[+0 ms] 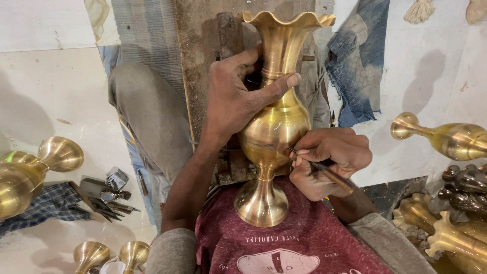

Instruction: The person sits on the floor and shapes a brass vase, holding it against a wooden block while striking it with a wooden mallet and working a punch tool over the surface. They rotate and reposition the vase repeatedly to work different areas of the body and flared rim.

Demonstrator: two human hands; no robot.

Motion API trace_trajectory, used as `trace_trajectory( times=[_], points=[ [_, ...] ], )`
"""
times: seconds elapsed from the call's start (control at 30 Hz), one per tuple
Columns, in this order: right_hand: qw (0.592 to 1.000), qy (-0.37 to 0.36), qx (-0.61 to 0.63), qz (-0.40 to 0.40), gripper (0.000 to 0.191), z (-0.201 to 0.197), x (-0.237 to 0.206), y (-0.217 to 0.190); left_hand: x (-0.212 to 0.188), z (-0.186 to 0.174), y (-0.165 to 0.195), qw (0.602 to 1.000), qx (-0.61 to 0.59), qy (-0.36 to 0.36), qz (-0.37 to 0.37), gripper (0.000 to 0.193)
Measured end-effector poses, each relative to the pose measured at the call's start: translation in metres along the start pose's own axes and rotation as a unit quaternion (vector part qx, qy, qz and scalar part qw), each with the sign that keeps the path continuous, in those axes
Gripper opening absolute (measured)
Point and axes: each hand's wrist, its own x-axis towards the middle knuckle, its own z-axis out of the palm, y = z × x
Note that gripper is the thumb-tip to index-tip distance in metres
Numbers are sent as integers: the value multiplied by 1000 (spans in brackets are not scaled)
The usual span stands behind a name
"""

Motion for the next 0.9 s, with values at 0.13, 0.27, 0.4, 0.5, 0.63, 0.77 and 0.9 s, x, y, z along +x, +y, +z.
trace_trajectory(
  times=[0.13,0.27,0.4,0.5,0.63,0.77,0.9],
  points=[
    [1000,8,-8,-4,22,3,1,-2,1,4,-2,999,-10,-8,-31,38],
    [999,12,-31,1,22,4,-1,-4,-2,6,-3,1000,-18,-4,-14,36],
    [997,51,16,-48,26,5,-3,3,-4,8,-3,998,-66,-5,12,37],
    [994,55,62,-72,34,7,-7,11,-3,10,-2,999,-51,-4,4,35],
    [994,84,49,-43,31,10,-18,11,-5,11,-2,1000,13,4,-18,34],
    [994,72,43,-68,28,7,-20,11,-8,12,-3,999,-44,-4,16,35],
    [994,56,19,-90,24,8,-19,10,-9,11,-5,999,-34,-4,17,36]
  ],
)
